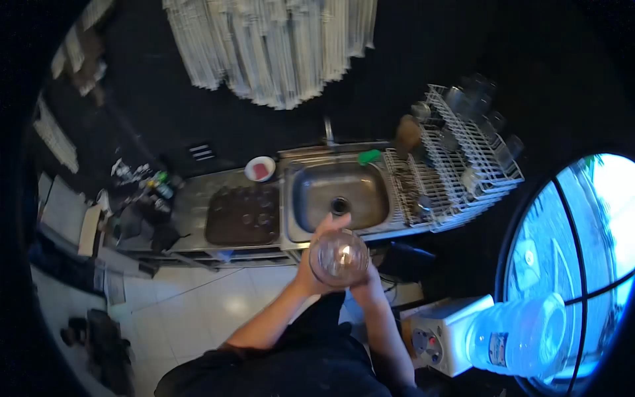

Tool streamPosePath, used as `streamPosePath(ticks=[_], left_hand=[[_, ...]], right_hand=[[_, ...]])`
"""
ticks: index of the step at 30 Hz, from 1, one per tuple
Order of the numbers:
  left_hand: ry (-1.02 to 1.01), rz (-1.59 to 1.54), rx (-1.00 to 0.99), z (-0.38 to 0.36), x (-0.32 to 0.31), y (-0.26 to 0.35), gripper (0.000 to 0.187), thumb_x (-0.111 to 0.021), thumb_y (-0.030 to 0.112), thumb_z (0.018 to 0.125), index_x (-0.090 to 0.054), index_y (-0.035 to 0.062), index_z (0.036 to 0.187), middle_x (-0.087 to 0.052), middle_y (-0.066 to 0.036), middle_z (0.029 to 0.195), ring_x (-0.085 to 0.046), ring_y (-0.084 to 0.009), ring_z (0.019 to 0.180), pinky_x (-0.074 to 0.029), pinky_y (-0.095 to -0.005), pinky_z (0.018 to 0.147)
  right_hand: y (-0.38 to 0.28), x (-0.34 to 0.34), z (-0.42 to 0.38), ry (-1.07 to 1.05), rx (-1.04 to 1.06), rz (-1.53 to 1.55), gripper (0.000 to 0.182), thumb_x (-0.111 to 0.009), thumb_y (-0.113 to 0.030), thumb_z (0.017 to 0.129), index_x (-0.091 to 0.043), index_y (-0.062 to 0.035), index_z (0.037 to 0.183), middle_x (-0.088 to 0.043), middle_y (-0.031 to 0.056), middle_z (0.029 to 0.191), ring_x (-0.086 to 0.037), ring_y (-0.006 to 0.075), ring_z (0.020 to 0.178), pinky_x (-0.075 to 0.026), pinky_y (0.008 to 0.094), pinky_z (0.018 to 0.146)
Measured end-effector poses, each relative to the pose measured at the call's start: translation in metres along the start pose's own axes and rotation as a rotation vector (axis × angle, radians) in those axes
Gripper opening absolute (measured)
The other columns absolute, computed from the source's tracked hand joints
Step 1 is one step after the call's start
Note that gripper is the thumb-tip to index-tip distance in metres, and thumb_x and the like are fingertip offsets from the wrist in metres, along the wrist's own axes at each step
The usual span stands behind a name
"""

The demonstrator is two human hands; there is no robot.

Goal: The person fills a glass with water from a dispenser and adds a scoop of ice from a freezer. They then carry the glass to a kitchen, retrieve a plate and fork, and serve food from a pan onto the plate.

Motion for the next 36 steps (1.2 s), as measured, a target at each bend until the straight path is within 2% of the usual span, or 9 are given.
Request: streamPosePath(ticks=[2, 4, 8, 14, 18, 24, 30, 31, 36], left_hand=[[0.045, 0.019, 0.118, -0.062, 0.032, -0.023, 0.099, -0.096, 0.030, 0.056, -0.048, 0.0021, 0.138, -0.057, -0.016, 0.141, -0.054, -0.0341, 0.131, -0.025, -0.0507, 0.122], [0.052, 0.321, 0.075, -0.116, 0.062, -0.017, 0.098, -0.097, 0.027, 0.055, -0.049, 0.0011, 0.136, -0.060, -0.016, 0.134, -0.057, -0.0324, 0.126, -0.034, -0.0482, 0.118], [0.141, 0.137, 0.239, -0.212, 0.121, -0.039, 0.095, -0.094, 0.018, 0.059, -0.041, 0.0052, 0.136, -0.062, -0.012, 0.123, -0.062, -0.0242, 0.117, -0.049, -0.0390, 0.101], [0.408, -0.371, 0.368, -0.284, 0.231, -0.010, 0.076, -0.084, 0.013, 0.072, -0.039, 0.0056, 0.133, -0.060, -0.011, 0.111, -0.063, -0.0266, 0.114, -0.051, -0.0401, 0.099], [0.418, -0.310, 0.300, -0.337, 0.335, 0.054, 0.075, -0.082, 0.014, 0.074, -0.038, 0.0060, 0.134, -0.060, -0.013, 0.115, -0.064, -0.0298, 0.114, -0.051, -0.0442, 0.100], [0.396, -0.208, 0.329, -0.396, 0.466, 0.119, 0.075, -0.080, 0.014, 0.073, -0.037, 0.0058, 0.134, -0.061, -0.016, 0.115, -0.064, -0.0302, 0.111, -0.050, -0.0452, 0.099], [0.429, -0.233, 0.319, -0.428, 0.525, 0.150, 0.076, -0.081, 0.014, 0.073, -0.037, 0.0050, 0.134, -0.060, -0.014, 0.113, -0.064, -0.0287, 0.110, -0.051, -0.0424, 0.097], [0.398, -0.206, 0.315, -0.427, 0.528, 0.151, 0.076, -0.081, 0.015, 0.073, -0.037, 0.0051, 0.134, -0.060, -0.015, 0.113, -0.064, -0.0293, 0.111, -0.051, -0.0431, 0.097], [0.277, -0.260, 0.352, -0.414, 0.515, 0.141, 0.076, -0.081, 0.013, 0.073, -0.037, 0.0056, 0.134, -0.060, -0.015, 0.115, -0.064, -0.0303, 0.112, -0.051, -0.0431, 0.097]], right_hand=[[0.073, 0.004, -0.036, 0.018, -0.193, 0.198, 0.044, -0.046, -0.026, 0.106, -0.047, -0.0078, 0.145, -0.052, 0.0112, 0.146, -0.052, 0.0284, 0.133, -0.041, 0.0443, 0.113], [0.145, 0.023, -0.065, -0.112, -0.016, -0.838, 0.031, -0.051, -0.025, 0.103, -0.069, -0.0063, 0.119, -0.072, 0.0078, 0.117, -0.065, 0.0305, 0.111, -0.049, 0.0426, 0.096], [0.183, -0.028, -0.124, 0.043, -0.518, -0.103, 0.028, -0.057, -0.028, 0.101, -0.073, -0.0056, 0.104, -0.074, 0.0057, 0.111, -0.067, 0.0202, 0.097, -0.049, 0.0341, 0.084], [0.140, -0.105, -0.111, -0.015, -0.067, -0.642, 0.035, -0.051, -0.041, 0.102, -0.066, -0.0091, 0.107, -0.072, 0.0088, 0.107, -0.064, 0.0169, 0.091, -0.044, 0.0309, 0.082], [0.133, -0.303, -0.113, -0.336, 0.064, 0.274, 0.047, -0.050, -0.059, 0.100, -0.056, -0.0134, 0.105, -0.065, 0.0126, 0.112, -0.059, 0.0150, 0.081, -0.043, 0.0339, 0.082], [0.131, -0.573, -0.250, -1.301, -0.134, 0.607, 0.068, -0.046, -0.076, 0.093, -0.050, -0.0137, 0.119, -0.064, 0.0253, 0.111, -0.062, 0.0249, 0.071, -0.045, 0.0394, 0.064], [0.156, -0.652, -0.267, -1.217, 0.589, 1.435, 0.061, -0.068, -0.064, 0.088, -0.057, -0.0142, 0.122, -0.060, 0.0427, 0.118, -0.063, 0.0240, 0.080, -0.052, 0.0273, 0.067], [0.182, -0.632, -0.274, -1.303, 0.006, 0.968, 0.059, -0.069, -0.063, 0.088, -0.059, -0.0142, 0.119, -0.061, 0.0393, 0.120, -0.063, 0.0256, 0.082, -0.051, 0.0285, 0.068], [0.157, -0.641, -0.268, -1.233, -0.032, 0.764, 0.067, -0.073, -0.064, 0.085, -0.056, -0.0134, 0.126, -0.054, 0.0339, 0.129, -0.064, 0.0263, 0.084, -0.053, 0.0303, 0.069]])
Point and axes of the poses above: each hand's wrist, its own z-axis towards the middle knuckle, its own x-axis out of the back of the hand, y = z × x, the point moved 9 cm from there along z, towards the middle knuckle
